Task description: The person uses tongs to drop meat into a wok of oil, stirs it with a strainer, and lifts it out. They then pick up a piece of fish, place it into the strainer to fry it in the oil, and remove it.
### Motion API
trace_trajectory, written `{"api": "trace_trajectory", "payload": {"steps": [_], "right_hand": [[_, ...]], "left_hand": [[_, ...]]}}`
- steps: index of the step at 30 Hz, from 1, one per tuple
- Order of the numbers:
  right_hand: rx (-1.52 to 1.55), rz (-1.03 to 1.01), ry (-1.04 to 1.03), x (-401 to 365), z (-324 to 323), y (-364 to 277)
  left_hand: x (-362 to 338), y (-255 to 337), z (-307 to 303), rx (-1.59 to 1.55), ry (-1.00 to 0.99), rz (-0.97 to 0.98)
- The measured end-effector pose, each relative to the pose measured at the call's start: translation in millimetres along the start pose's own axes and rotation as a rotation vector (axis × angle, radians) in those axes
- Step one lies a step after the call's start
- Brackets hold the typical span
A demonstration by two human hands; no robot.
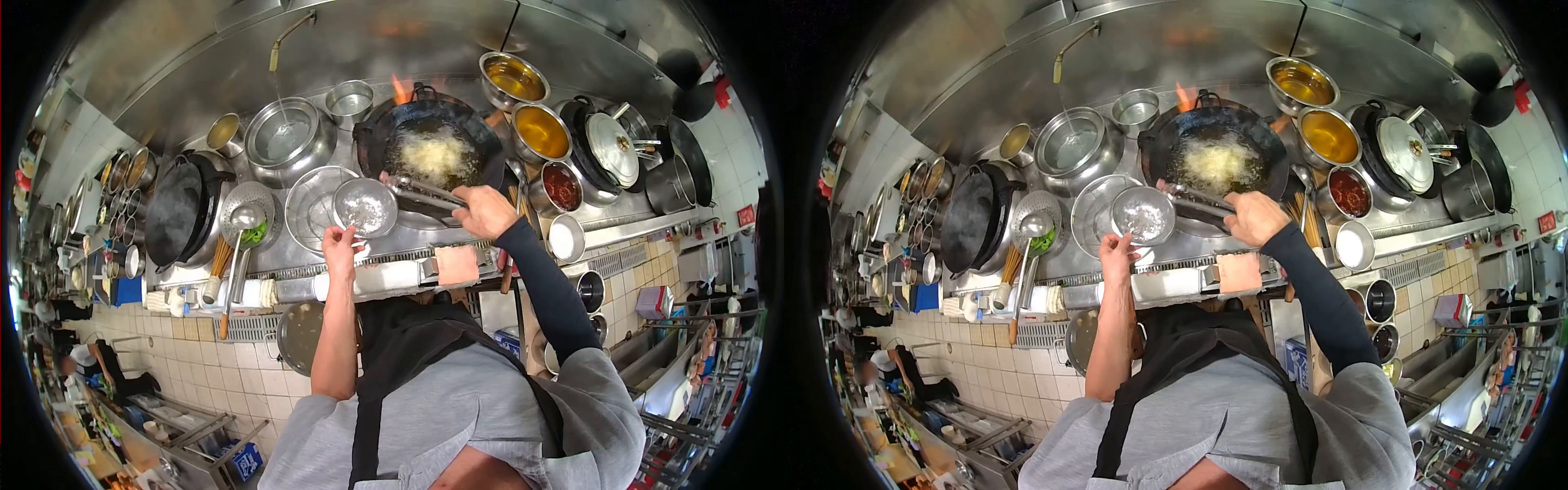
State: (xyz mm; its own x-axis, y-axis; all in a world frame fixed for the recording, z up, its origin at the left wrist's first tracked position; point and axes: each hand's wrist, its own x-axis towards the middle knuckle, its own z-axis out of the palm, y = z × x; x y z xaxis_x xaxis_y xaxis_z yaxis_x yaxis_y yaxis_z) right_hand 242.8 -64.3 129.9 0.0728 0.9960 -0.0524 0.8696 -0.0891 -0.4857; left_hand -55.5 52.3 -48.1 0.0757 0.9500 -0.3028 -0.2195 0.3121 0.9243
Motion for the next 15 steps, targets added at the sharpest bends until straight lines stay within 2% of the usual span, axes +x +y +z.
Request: {"api": "trace_trajectory", "payload": {"steps": [6,8,10,13,14,15], "right_hand": [[-0.169,0.188,0.254,81,50,79],[-0.200,0.270,0.167,103,59,100],[-0.180,0.296,0.279,108,56,106],[-0.024,0.215,0.375,76,32,109],[0.094,0.193,0.334,68,36,128],[0.620,0.367,0.188,54,27,125]], "left_hand": [[-6,-5,-2,-0.009,-0.004,-0.018],[-9,-6,-5,0.000,-0.004,-0.023],[-16,-2,-10,-0.013,-0.011,-0.008],[-35,4,-29,-0.103,0.059,-0.035],[-35,-4,-42,-0.108,0.069,-0.040],[-38,-5,-51,-0.104,0.085,-0.047]]}}
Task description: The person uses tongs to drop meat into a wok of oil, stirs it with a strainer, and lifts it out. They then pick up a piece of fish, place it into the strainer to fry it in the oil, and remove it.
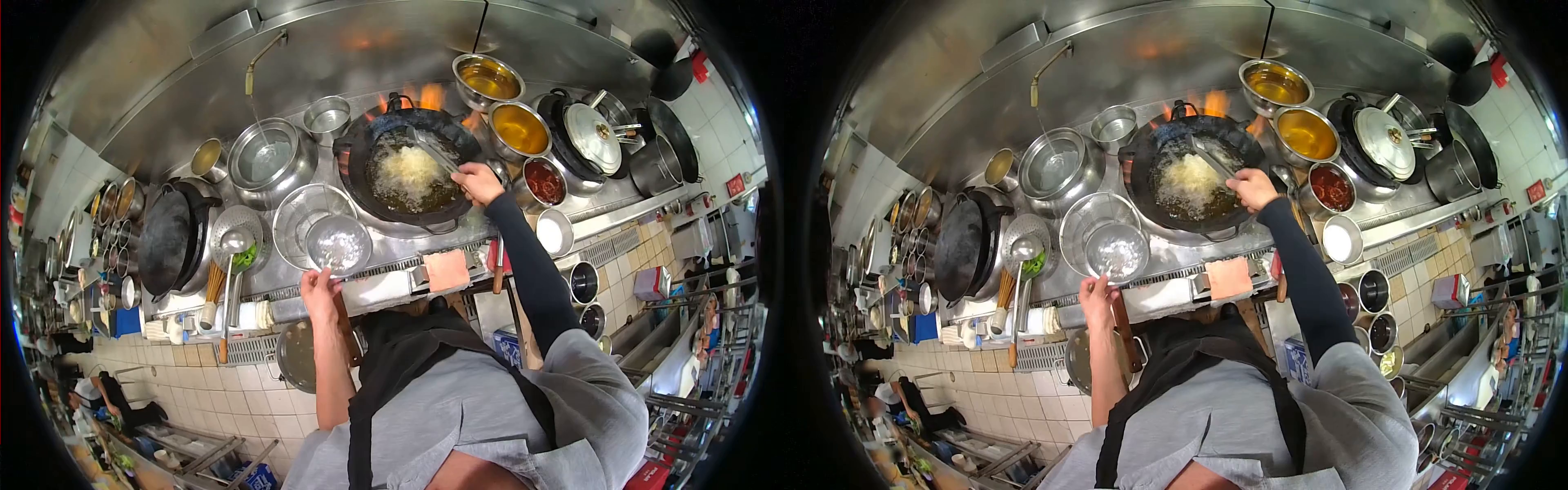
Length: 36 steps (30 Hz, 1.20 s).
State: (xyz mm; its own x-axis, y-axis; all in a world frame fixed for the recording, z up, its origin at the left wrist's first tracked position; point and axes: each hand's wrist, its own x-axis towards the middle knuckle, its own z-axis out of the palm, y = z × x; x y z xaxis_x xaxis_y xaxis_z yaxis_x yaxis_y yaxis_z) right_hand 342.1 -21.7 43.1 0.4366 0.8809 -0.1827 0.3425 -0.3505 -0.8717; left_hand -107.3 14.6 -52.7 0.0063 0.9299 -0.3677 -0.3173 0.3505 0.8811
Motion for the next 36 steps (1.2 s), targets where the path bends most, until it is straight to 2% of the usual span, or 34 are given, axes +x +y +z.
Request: {"api": "trace_trajectory", "payload": {"steps": [1,3,5,7,8,9,11,12,13,15,16,17,18,20,21,22,23,25,26,29,30,31,33,36], "right_hand": [[0.474,0.268,-0.171,-18,-7,-4],[1.088,0.445,-0.491,-36,-17,11],[1.291,0.414,-0.583,-63,-23,16],[1.337,0.403,-0.561,-93,-34,19],[1.294,0.402,-0.498,-110,-41,25],[1.148,0.427,-0.267,-133,-47,21],[0.594,0.271,-0.109,-169,-66,43],[0.358,0.280,0.039,-193,-69,15],[0.159,0.361,0.082,-203,-74,34],[-0.530,0.237,0.071,-210,-81,62],[-0.649,0.394,0.001,-200,-74,69],[-0.641,0.470,-0.051,-190,-67,77],[-0.724,0.382,0.015,-179,-53,101],[-0.667,0.263,0.087,-155,-29,128],[-0.628,0.309,-0.016,-137,-22,154],[-0.500,0.362,-0.025,-132,-16,142],[-0.502,0.266,0.110,-123,-4,178],[-0.457,0.288,0.141,-125,1,192],[-0.449,0.321,0.227,-130,8,196],[-0.474,0.012,0.743,-189,12,180],[-0.427,0.057,0.751,-211,13,180],[-0.320,0.004,0.782,-237,18,190],[-0.113,0.239,0.624,-295,37,206],[-0.061,0.284,0.351,-394,77,242]], "left_hand": [[-3,-1,-8,0.005,0.016,-0.007],[-6,-6,-22,-0.008,0.018,-0.013],[-6,-7,-28,-0.036,0.025,-0.022],[-7,-8,-32,-0.073,0.041,-0.046],[-5,-9,-36,-0.085,0.027,-0.055],[-4,-8,-35,-0.086,0.027,-0.051],[-12,-2,-34,-0.078,0.034,-0.054],[-14,0,-33,-0.058,0.043,-0.065],[-12,-2,-34,-0.040,0.032,-0.075],[-13,-8,-37,-0.007,0.009,-0.096],[-15,-12,-35,0.006,-0.005,-0.116],[-16,-15,-33,0.020,-0.021,-0.133],[-17,-18,-29,0.031,-0.040,-0.145],[-20,-24,-18,0.047,-0.094,-0.160],[-24,-26,-15,0.058,-0.131,-0.168],[-27,-29,-10,0.068,-0.169,-0.174],[-32,-31,-5,0.079,-0.210,-0.183],[-43,-31,7,0.109,-0.294,-0.204],[-50,-29,15,0.132,-0.325,-0.211],[-76,-29,39,0.174,-0.397,-0.269],[-86,-29,48,0.188,-0.422,-0.300],[-92,-37,54,0.211,-0.464,-0.321],[-104,-54,66,0.258,-0.554,-0.363],[-139,-79,102,0.401,-0.793,-0.417]]}}
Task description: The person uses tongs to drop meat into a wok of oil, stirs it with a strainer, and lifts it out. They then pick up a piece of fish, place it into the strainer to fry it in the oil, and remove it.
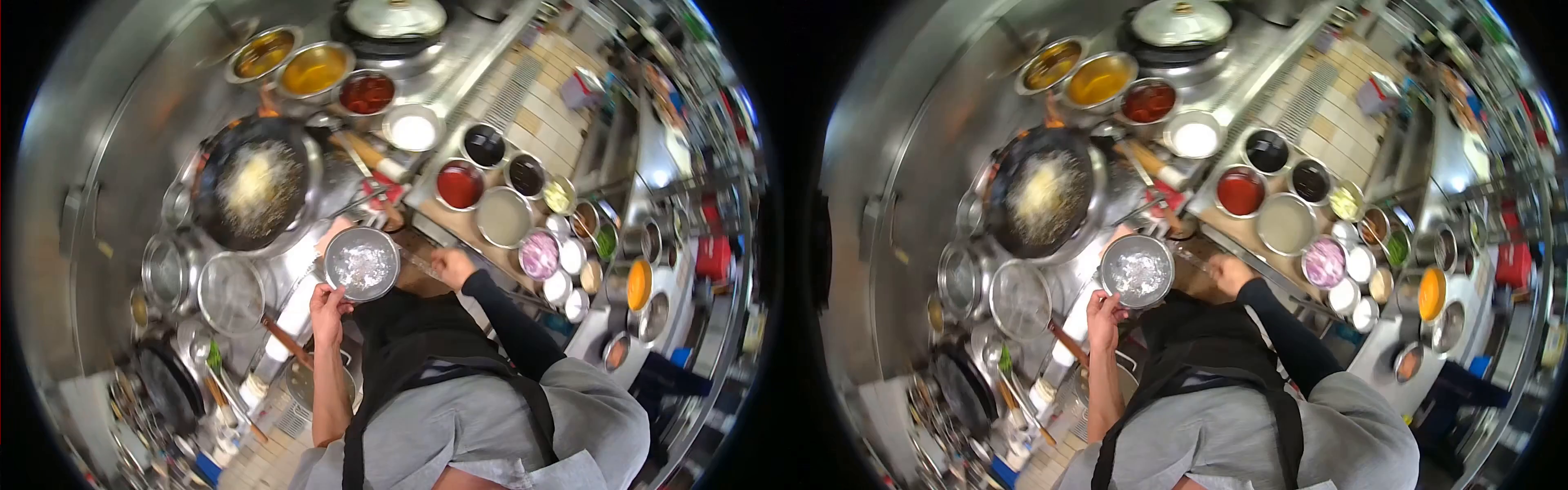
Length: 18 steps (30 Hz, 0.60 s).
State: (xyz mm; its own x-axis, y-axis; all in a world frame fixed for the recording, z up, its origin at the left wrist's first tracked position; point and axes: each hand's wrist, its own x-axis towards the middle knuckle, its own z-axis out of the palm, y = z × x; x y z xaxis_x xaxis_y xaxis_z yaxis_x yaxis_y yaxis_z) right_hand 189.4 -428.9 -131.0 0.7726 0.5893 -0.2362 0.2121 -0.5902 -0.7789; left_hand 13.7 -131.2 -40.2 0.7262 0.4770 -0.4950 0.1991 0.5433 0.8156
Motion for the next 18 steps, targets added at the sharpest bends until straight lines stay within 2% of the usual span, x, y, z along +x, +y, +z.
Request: {"api": "trace_trajectory", "payload": {"steps": [1,3,6,9,10,13,14,15,16,17,18], "right_hand": [[-0.014,0.054,-0.101,-34,0,16],[-0.068,0.043,-0.150,-93,26,74],[-0.135,0.108,-0.206,-167,17,78],[-0.081,0.249,-0.146,-224,15,99],[-0.030,0.362,-0.106,-241,22,105],[0.008,0.450,-0.005,-277,24,117],[0.028,0.420,0.159,-290,50,139],[0.037,0.242,0.348,-302,70,166],[0.054,0.154,0.410,-307,79,181],[0.079,0.183,0.388,-314,84,191],[0.098,0.197,0.377,-320,86,199]], "left_hand": [[3,-5,26,0.047,-0.089,-0.029],[4,-13,85,0.191,-0.236,-0.113],[-2,-55,159,0.454,-0.514,-0.198],[-25,-123,242,0.527,-0.874,-0.276],[-44,-138,271,0.597,-0.944,-0.331],[-108,-197,335,0.713,-1.166,-0.444],[-128,-215,349,0.685,-1.287,-0.519],[-137,-261,348,0.743,-1.378,-0.411],[-143,-309,346,0.863,-1.488,-0.141],[-172,-305,353,0.906,-1.440,0.029],[-189,-295,368,0.979,-1.622,-0.263]]}}
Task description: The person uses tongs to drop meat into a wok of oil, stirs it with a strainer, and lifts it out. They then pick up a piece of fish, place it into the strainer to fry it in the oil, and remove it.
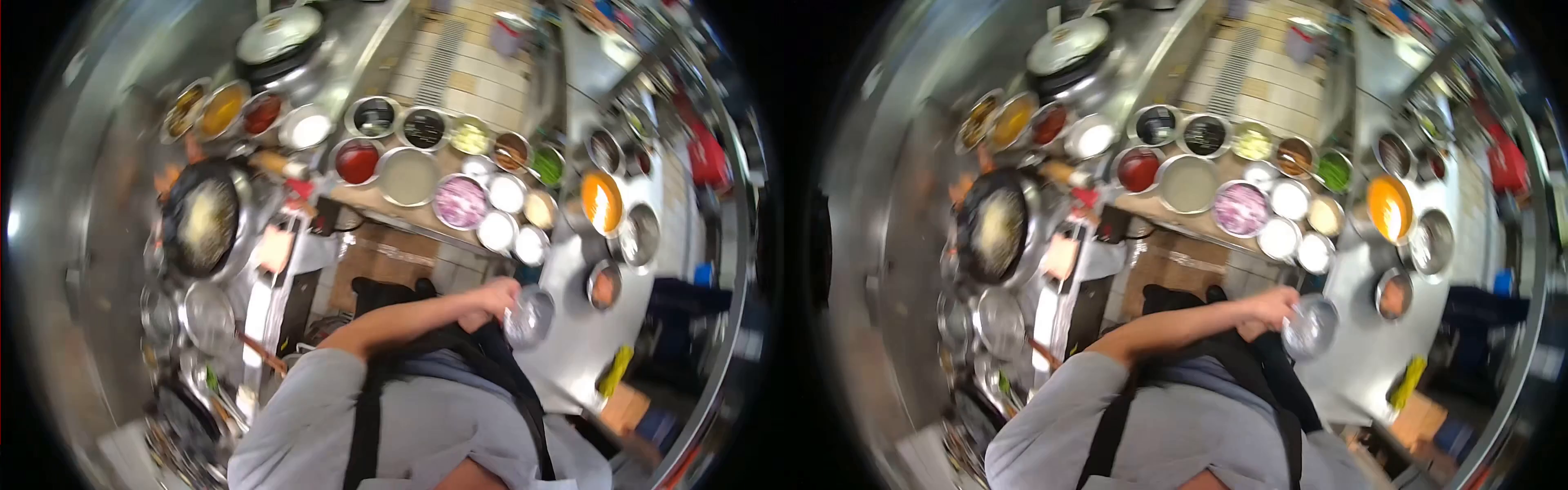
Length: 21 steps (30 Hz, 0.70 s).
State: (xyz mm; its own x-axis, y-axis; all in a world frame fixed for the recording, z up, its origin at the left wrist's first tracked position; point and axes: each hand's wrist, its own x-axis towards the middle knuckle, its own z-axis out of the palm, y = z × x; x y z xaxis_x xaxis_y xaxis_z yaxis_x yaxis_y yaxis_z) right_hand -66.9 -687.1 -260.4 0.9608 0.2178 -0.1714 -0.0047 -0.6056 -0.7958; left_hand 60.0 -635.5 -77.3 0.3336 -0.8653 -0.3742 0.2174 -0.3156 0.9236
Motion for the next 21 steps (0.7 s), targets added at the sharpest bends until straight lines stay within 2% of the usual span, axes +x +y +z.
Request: {"api": "trace_trajectory", "payload": {"steps": [1,2,3,4,5,7,10,12,15,16,17,18,19,20,21], "right_hand": [[0.002,0.034,-0.026,-4,-3,5],[-0.004,0.059,-0.049,-8,-6,8],[-0.015,0.077,-0.067,-12,-10,11],[-0.021,0.090,-0.078,-15,-12,15],[-0.027,0.090,-0.083,-16,-13,19],[-0.042,0.050,-0.095,-14,-11,30],[-0.054,-0.093,-0.120,-3,1,39],[-0.105,-0.121,-0.203,13,3,25],[-0.217,0.031,-0.447,39,-8,-58],[-0.230,0.056,-0.591,52,2,-59],[-0.295,-0.009,-0.618,61,12,-69],[-0.359,-0.070,-0.653,69,25,-80],[-0.420,-0.125,-0.687,75,38,-92],[-0.461,-0.174,-0.736,84,51,-102],[-0.497,-0.223,-0.779,96,64,-113]], "left_hand": [[9,-4,24,-0.069,0.089,-0.008],[11,8,36,-0.048,0.077,-0.034],[22,4,48,-0.090,-0.046,-0.050],[7,25,49,-0.288,-0.114,-0.162],[6,26,49,-0.216,-0.184,-0.108],[6,6,45,-0.081,-0.049,-0.116],[-4,-67,10,0.311,0.292,0.057],[-49,-90,-28,0.161,0.353,-0.078],[-143,-134,-57,0.112,0.573,-0.210],[-170,-162,-56,-0.136,0.706,-0.229],[-198,-186,-54,-0.223,0.743,-0.216],[-241,-177,-47,-0.391,0.787,-0.301],[-285,-169,-37,-0.600,0.808,-0.293],[-292,-215,-21,-0.639,1.042,-0.299],[-311,-236,-5,-0.774,1.167,-0.238]]}}
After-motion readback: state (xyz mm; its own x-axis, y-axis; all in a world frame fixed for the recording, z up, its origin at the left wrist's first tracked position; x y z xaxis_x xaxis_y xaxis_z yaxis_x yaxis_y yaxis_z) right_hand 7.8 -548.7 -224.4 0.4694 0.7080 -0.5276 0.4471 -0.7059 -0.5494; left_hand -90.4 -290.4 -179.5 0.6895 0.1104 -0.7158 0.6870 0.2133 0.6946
